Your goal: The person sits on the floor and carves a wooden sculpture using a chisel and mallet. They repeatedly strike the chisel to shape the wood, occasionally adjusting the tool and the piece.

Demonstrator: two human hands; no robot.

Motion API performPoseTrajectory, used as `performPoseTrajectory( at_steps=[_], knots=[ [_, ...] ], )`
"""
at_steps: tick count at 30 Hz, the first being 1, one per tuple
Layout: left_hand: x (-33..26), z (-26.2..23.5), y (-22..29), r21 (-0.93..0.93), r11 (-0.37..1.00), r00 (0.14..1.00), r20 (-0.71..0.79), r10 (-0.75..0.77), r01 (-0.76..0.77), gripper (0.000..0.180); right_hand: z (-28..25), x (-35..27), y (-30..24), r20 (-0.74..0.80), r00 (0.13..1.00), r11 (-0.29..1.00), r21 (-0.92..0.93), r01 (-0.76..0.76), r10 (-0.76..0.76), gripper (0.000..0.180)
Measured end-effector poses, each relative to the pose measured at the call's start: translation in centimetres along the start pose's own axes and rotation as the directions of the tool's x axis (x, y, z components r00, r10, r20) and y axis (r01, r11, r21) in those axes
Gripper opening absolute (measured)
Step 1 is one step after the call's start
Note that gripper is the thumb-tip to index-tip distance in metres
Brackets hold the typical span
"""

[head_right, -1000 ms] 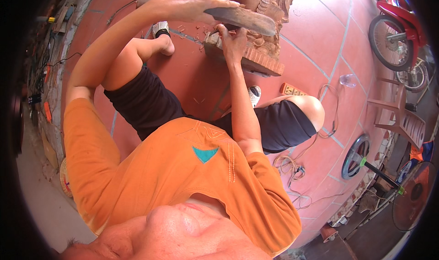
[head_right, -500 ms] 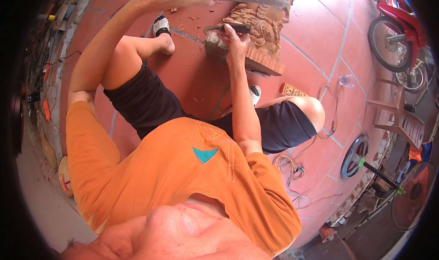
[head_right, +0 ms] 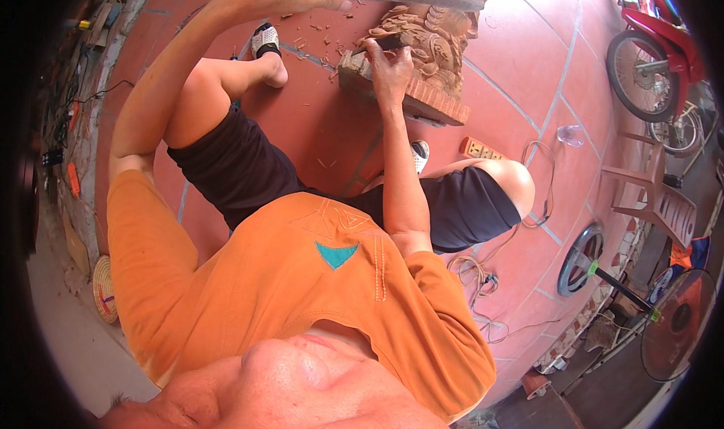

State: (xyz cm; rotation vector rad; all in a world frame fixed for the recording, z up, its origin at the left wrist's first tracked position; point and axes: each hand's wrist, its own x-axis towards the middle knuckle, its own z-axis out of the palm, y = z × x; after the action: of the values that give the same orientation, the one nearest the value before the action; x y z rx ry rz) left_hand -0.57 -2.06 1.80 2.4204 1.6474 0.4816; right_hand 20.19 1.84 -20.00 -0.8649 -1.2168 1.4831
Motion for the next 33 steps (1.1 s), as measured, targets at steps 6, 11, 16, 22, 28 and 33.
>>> performPoseTrajectory(
  at_steps=[6,11,16,22,28,33],
  knots=[
    [0.0,-0.8,1.2,-0.104,0.994,1.0,-0.017,-0.022,0.02,0.075,0.9,0.1,-0.1,-0.04,0.999,0.999,-0.052,0.008,-0.01,0.023],
    [0.0,-0.4,2.0,-0.184,0.974,0.988,-0.11,0.111,-0.13,0.073,0.6,0.7,0.5,-0.037,0.992,0.956,-0.274,0.103,-0.118,0.022],
    [0.0,-0.3,2.7,-0.236,0.965,0.993,-0.051,0.106,-0.115,0.071,0.7,0.3,-1.0,0.043,0.999,0.97,-0.241,0.035,-0.025,0.024],
    [0.1,1.1,2.0,-0.092,0.993,0.986,0.147,0.082,-0.069,0.069,0.4,0.8,-0.2,0.035,0.998,0.968,-0.244,0.065,-0.058,0.024],
    [-0.3,1.4,1.6,-0.078,0.991,0.991,0.067,0.113,-0.108,0.07,0.9,0.7,0.0,-0.024,0.992,0.975,-0.19,0.113,-0.12,0.027],
    [0.4,0.7,3.3,-0.22,0.973,0.996,0.038,0.075,-0.065,0.071,0.6,1.1,0.9,0.002,0.992,0.95,-0.287,0.12,-0.125,0.029]
  ],
)
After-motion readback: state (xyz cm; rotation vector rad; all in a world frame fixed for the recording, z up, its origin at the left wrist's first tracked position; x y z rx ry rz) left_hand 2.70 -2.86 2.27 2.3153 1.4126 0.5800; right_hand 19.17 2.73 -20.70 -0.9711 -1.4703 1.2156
